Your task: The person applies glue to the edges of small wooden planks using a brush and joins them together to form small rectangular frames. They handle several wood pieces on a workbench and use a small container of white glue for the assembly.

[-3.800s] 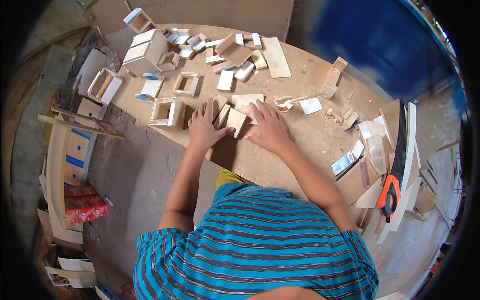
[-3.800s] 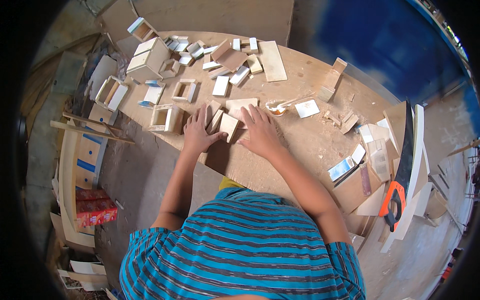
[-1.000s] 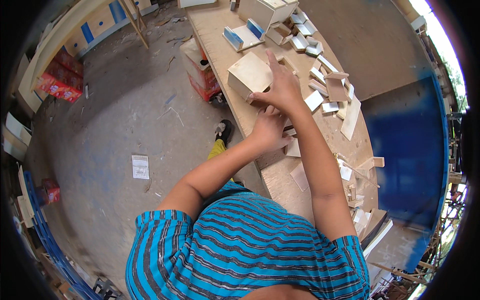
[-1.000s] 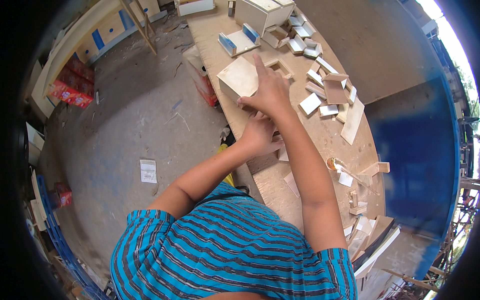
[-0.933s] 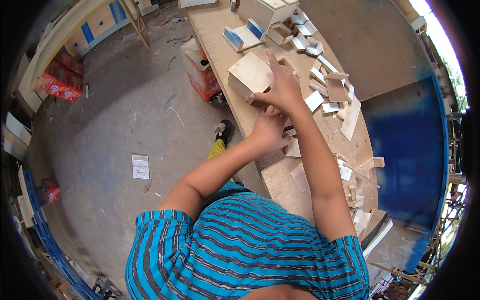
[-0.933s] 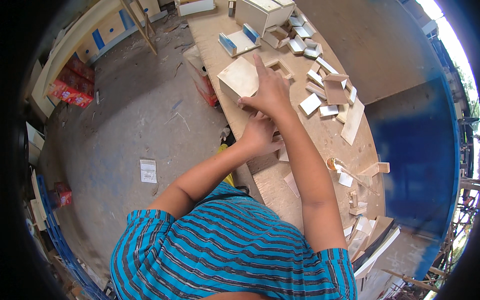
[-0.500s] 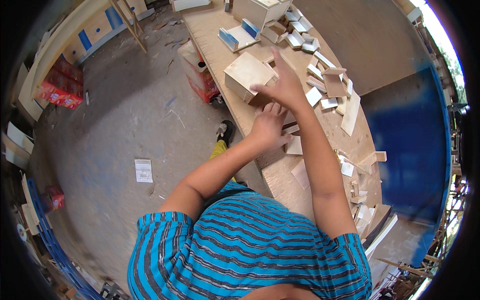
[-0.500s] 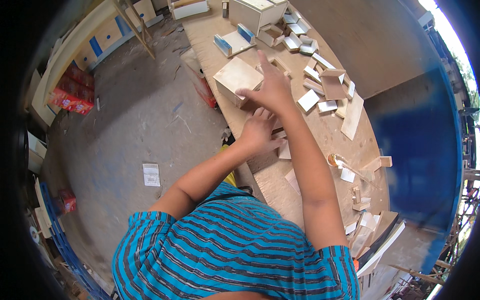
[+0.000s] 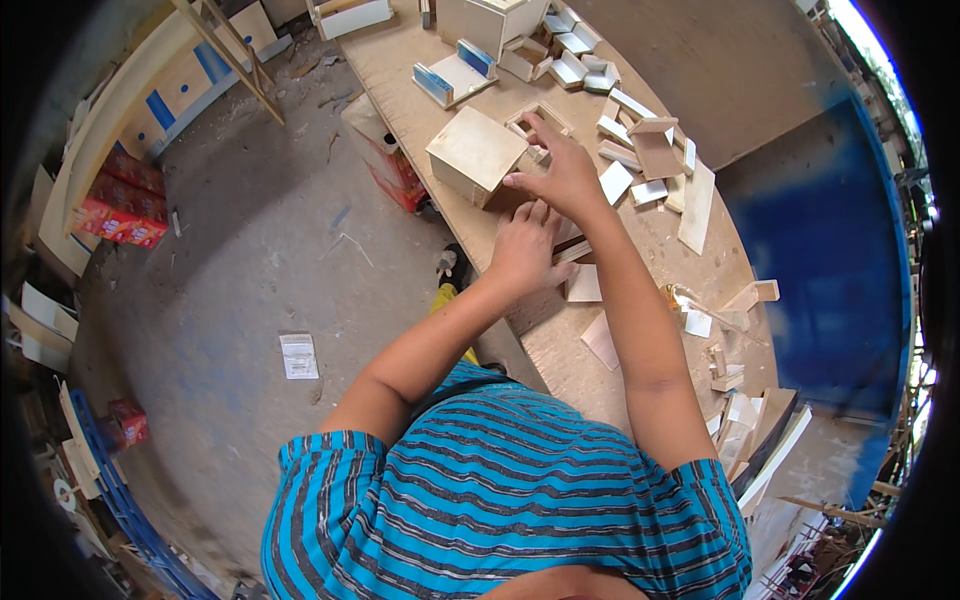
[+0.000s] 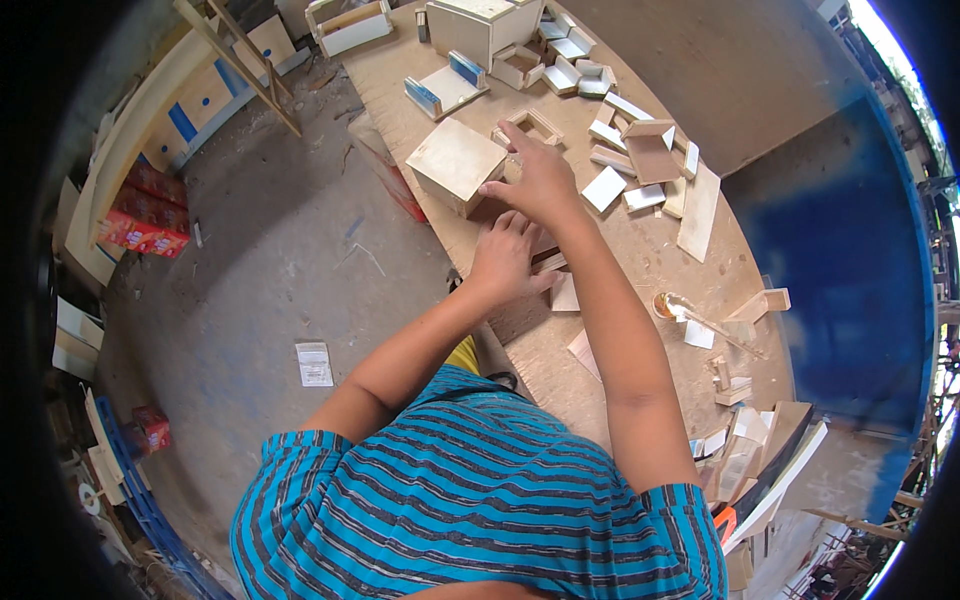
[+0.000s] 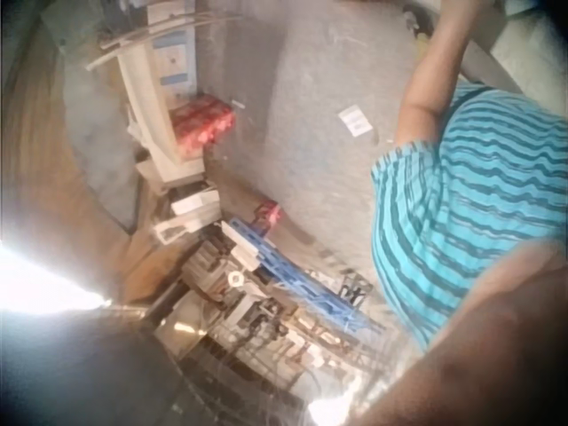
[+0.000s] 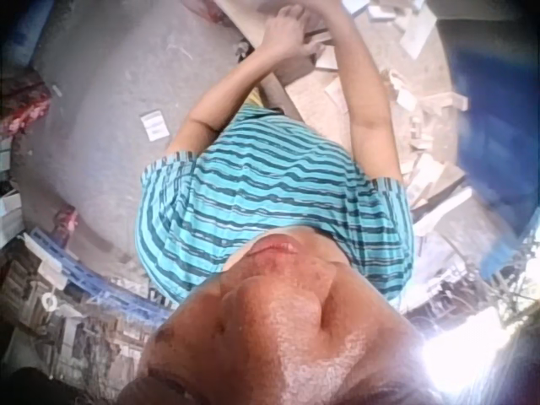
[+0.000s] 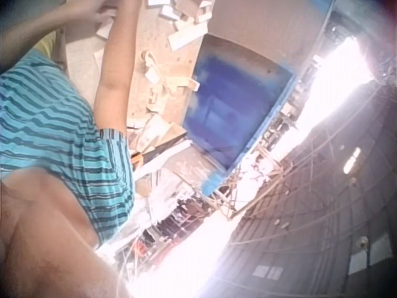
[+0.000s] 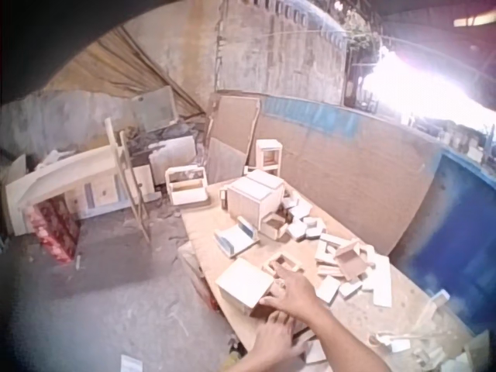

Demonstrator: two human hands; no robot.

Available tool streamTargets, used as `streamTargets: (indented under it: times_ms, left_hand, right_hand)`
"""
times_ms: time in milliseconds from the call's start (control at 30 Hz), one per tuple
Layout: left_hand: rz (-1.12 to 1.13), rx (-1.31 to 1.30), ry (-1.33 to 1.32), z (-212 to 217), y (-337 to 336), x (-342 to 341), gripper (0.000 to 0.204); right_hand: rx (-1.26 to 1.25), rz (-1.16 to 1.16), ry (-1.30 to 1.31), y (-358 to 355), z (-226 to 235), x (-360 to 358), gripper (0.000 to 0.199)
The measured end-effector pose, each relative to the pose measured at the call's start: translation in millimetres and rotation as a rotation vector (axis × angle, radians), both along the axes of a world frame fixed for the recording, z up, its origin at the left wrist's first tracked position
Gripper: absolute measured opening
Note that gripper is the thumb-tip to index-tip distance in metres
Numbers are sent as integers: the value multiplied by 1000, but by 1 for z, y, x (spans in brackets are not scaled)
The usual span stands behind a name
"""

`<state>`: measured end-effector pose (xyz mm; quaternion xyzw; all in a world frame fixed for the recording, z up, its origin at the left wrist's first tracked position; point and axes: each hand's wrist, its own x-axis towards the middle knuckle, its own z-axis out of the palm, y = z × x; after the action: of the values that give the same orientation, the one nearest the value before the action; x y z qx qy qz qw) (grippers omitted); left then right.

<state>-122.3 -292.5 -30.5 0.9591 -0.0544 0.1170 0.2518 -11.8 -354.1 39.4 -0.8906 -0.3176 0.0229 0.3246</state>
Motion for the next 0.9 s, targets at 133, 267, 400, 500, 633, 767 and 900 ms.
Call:
streamTargets:
  times_ms: [133,267,400,500,633,767,900]
  left_hand:
    - [8,1,-31,-2,0,0,80]
    - [3,-5,-48,-4,-1,0,80]
    - [-1,-15,-49,-3,1,-1,80]
    - [-10,-16,-46,-4,1,-1,80]
    - [-5,-12,-26,-3,1,0,78]
    - [-18,-41,-36,-5,2,0,74]
    - [-48,-65,-52,-9,2,1,70]
  right_hand:
    - [-6,-29,-22,2,-2,-2,91]
    - [-10,-49,-51,3,-7,-1,89]
    - [-36,-71,-67,6,-1,-5,87]
    - [-15,-73,-100,8,-3,-7,84]
    - [-6,-72,-188,9,-10,-4,86]
    - [-59,-10,-240,10,-4,-10,96]
    - [-96,27,-265,12,-5,-15,104]
